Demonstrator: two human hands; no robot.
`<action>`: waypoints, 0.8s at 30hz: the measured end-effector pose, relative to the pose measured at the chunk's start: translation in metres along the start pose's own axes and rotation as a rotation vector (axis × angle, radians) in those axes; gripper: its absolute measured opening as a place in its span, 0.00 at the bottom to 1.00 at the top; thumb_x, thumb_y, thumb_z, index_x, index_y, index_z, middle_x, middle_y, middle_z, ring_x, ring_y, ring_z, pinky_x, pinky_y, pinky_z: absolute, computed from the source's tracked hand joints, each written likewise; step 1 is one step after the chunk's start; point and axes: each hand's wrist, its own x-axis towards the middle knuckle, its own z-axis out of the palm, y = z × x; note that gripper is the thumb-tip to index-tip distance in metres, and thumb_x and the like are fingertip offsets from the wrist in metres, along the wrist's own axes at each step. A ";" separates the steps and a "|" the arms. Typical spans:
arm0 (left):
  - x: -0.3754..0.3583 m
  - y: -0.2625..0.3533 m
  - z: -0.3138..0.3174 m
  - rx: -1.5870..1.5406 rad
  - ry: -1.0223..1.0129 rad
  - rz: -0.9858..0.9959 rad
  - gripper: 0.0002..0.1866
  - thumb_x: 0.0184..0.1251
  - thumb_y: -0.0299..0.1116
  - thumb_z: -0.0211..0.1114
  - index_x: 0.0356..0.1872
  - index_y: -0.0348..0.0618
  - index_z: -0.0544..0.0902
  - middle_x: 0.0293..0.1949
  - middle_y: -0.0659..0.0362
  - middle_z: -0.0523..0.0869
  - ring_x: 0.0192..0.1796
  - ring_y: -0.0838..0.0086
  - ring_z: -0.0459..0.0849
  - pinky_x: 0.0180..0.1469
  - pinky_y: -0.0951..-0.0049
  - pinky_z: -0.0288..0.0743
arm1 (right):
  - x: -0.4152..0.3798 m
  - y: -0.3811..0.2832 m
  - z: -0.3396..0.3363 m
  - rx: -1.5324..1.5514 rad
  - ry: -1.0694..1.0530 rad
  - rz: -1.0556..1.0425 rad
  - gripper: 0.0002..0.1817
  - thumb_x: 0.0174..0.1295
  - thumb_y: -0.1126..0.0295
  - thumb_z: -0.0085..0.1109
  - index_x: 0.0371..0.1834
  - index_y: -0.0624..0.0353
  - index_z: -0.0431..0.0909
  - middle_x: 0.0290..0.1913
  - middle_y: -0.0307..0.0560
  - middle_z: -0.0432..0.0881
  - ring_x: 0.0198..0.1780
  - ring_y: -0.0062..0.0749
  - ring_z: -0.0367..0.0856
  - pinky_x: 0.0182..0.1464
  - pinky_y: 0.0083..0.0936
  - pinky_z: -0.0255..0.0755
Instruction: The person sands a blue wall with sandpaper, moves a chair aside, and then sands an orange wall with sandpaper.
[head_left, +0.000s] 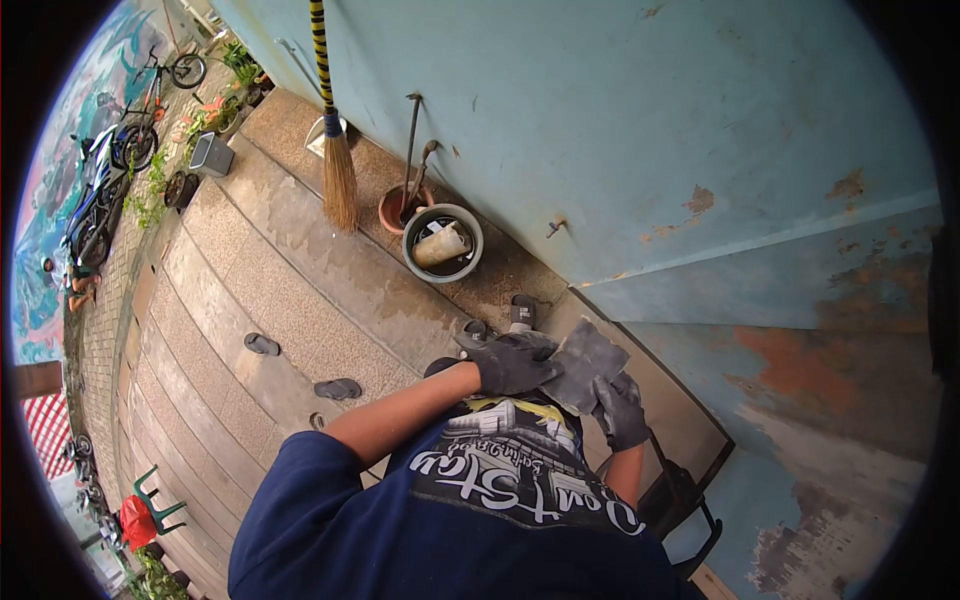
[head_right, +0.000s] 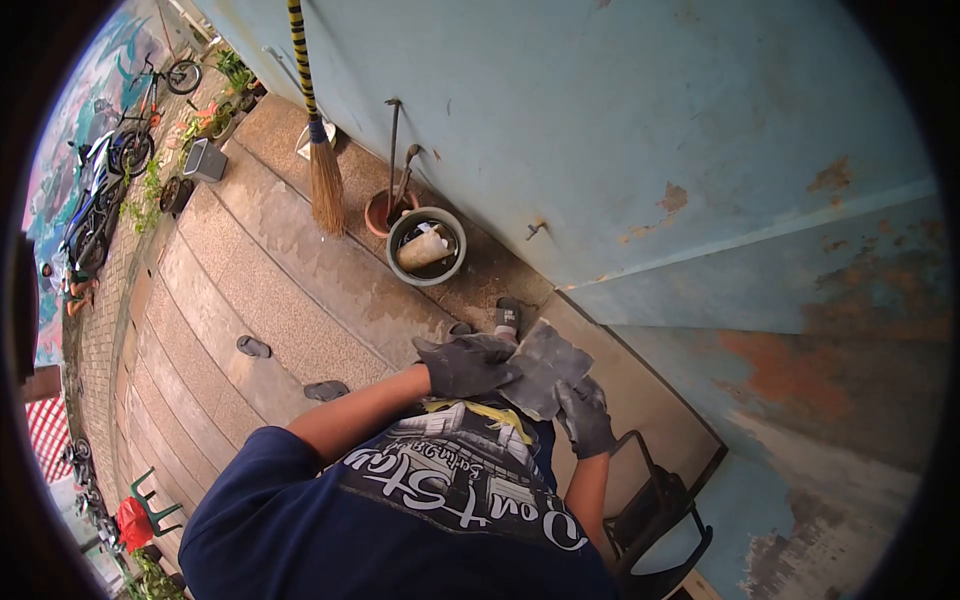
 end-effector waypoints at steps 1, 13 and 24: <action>0.008 -0.003 0.000 -0.001 -0.008 0.000 0.28 0.77 0.54 0.51 0.58 0.40 0.82 0.58 0.41 0.84 0.63 0.50 0.82 0.68 0.54 0.70 | 0.009 -0.008 -0.002 0.002 0.005 0.006 0.16 0.72 0.65 0.62 0.55 0.65 0.80 0.45 0.45 0.86 0.42 0.25 0.84 0.43 0.23 0.80; 0.043 0.003 -0.069 -0.307 0.394 -0.148 0.19 0.77 0.45 0.57 0.40 0.36 0.82 0.32 0.48 0.84 0.39 0.58 0.80 0.48 0.60 0.74 | 0.127 -0.130 0.016 -0.809 -0.193 -0.242 0.23 0.68 0.49 0.64 0.47 0.61 0.84 0.44 0.54 0.87 0.45 0.48 0.85 0.52 0.40 0.77; -0.057 -0.083 -0.060 -0.777 0.847 -0.194 0.16 0.75 0.36 0.66 0.53 0.32 0.84 0.44 0.60 0.89 0.43 0.80 0.84 0.50 0.74 0.79 | 0.138 -0.181 0.175 -0.381 -0.724 -0.203 0.21 0.68 0.57 0.65 0.47 0.68 0.84 0.44 0.45 0.88 0.43 0.26 0.82 0.50 0.28 0.77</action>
